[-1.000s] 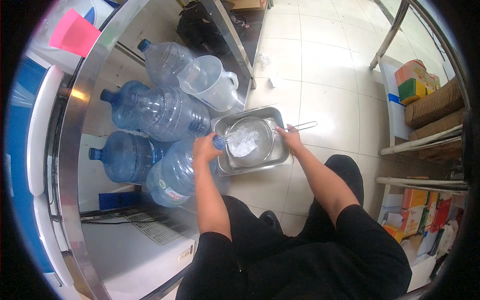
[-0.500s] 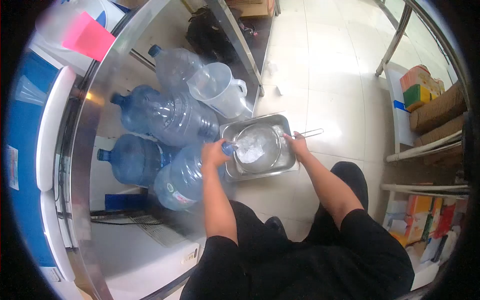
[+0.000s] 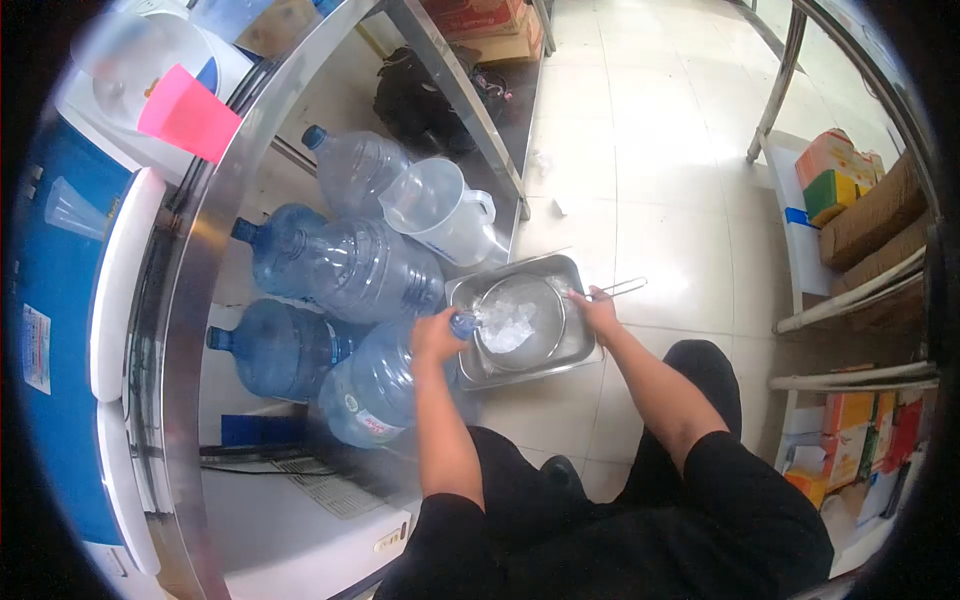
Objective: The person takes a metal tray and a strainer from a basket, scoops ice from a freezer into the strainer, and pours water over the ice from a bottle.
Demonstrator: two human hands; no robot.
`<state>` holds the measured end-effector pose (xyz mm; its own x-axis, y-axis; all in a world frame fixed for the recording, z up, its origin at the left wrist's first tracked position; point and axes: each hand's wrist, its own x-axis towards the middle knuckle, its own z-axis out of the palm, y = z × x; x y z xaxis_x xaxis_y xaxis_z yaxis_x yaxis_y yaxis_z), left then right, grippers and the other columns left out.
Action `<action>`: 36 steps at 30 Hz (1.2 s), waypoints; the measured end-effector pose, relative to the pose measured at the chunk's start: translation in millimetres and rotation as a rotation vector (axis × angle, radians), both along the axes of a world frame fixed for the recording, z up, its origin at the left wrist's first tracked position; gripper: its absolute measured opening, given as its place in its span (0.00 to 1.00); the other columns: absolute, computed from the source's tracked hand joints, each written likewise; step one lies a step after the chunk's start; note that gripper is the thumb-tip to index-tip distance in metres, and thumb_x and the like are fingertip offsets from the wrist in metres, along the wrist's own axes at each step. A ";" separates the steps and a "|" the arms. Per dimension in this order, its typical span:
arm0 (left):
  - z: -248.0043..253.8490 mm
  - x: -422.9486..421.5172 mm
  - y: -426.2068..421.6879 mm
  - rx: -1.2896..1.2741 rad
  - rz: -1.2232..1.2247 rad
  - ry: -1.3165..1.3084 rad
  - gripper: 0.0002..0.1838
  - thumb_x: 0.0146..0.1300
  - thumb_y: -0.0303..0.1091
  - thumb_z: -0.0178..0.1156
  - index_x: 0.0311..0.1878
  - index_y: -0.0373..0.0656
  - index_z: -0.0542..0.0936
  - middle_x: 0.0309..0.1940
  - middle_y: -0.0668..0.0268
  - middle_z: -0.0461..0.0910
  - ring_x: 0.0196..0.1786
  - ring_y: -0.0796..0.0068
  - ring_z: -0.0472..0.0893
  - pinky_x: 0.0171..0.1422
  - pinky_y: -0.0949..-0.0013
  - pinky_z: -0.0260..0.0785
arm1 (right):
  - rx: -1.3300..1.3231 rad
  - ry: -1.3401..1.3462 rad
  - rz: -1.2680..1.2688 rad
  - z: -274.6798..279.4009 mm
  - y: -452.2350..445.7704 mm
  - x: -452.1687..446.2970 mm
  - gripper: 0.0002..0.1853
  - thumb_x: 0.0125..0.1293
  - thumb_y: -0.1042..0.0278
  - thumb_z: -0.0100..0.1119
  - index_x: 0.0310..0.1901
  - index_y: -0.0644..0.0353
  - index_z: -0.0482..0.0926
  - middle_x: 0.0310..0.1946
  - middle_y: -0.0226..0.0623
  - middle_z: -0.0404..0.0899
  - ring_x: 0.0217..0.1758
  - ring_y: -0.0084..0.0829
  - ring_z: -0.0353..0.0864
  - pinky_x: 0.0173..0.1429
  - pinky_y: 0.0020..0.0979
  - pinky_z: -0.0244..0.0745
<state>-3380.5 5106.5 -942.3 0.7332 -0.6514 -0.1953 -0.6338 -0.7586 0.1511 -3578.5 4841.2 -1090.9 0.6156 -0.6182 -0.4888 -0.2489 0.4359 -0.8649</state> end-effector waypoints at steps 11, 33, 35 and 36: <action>-5.8 1.9 -2.1 0.008 0.031 0.061 0.39 0.37 0.42 0.81 0.59 0.51 0.82 0.49 0.55 0.87 0.55 0.50 0.84 0.68 0.53 0.70 | -0.095 0.005 -0.022 -21.0 -1.3 1.2 0.52 0.60 0.51 0.77 0.71 0.84 0.60 0.65 0.65 0.73 0.68 0.45 0.76 0.68 0.36 0.73; 9.1 -7.2 -6.0 0.027 0.029 0.023 0.40 0.36 0.41 0.81 0.60 0.51 0.82 0.50 0.54 0.87 0.56 0.47 0.83 0.63 0.51 0.74 | -0.026 -0.022 -0.034 -13.9 0.5 0.6 0.50 0.60 0.50 0.77 0.70 0.83 0.63 0.63 0.63 0.74 0.65 0.43 0.78 0.66 0.35 0.73; 9.7 -7.8 -6.6 0.043 0.023 0.014 0.40 0.37 0.41 0.80 0.60 0.51 0.82 0.51 0.55 0.87 0.56 0.47 0.83 0.64 0.51 0.74 | -0.023 -0.013 -0.032 -15.8 1.2 -0.3 0.50 0.60 0.51 0.77 0.70 0.83 0.62 0.64 0.63 0.74 0.65 0.44 0.78 0.66 0.36 0.74; 7.6 -6.6 -5.4 0.035 0.020 0.013 0.40 0.37 0.41 0.80 0.61 0.51 0.82 0.51 0.55 0.87 0.56 0.48 0.83 0.64 0.51 0.74 | -0.027 0.000 -0.024 -9.2 1.6 -1.8 0.51 0.60 0.51 0.77 0.71 0.83 0.61 0.64 0.64 0.74 0.65 0.44 0.78 0.66 0.36 0.74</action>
<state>-3387.1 5101.1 -934.7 0.7435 -0.6291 -0.2268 -0.6165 -0.7762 0.1322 -3580.3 4842.8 -1100.1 0.6000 -0.6461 -0.4717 -0.2386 0.4183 -0.8764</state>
